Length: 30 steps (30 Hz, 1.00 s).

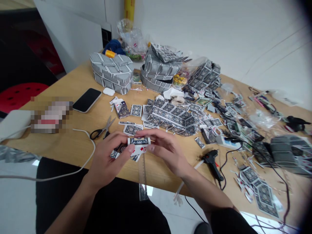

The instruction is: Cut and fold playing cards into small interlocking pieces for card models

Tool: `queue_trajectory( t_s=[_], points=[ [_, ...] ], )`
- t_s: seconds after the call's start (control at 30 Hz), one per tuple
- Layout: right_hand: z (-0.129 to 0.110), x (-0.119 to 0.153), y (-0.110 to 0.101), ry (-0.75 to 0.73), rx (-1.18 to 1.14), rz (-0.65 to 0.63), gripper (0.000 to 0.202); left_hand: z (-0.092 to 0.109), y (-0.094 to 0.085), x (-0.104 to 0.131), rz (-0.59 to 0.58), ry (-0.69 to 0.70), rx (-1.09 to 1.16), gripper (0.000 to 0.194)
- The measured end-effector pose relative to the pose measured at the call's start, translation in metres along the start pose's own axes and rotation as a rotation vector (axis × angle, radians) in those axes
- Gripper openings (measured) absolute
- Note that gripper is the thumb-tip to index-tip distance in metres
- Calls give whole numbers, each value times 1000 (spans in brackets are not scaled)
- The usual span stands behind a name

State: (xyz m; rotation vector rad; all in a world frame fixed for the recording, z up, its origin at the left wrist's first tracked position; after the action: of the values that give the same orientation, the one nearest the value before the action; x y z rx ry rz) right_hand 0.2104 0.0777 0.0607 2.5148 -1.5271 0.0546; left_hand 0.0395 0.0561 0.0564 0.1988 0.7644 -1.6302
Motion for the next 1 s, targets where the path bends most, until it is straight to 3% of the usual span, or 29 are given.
queue_trajectory(
  t_s=[0.17,1.0],
  points=[
    [10,-3,-6,52,53,145,23,4,1,-1,-2,30,-65,10],
    [13,0,-11,67,139,261,18,7,3,1,-24,46,-108,13]
  ],
)
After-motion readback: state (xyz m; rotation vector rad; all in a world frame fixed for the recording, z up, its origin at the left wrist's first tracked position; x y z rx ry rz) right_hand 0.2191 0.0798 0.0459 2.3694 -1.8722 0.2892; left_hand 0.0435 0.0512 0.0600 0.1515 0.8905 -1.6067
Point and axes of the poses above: each hand's wrist, its own x-axis away from the middle knuckle, its own y-axis out of the palm, z = x × y, the point moved 7 cm from there along -x, towards the middle knuckle, and after that the axes turned 9 degrees about y, right-handed, at the moved point
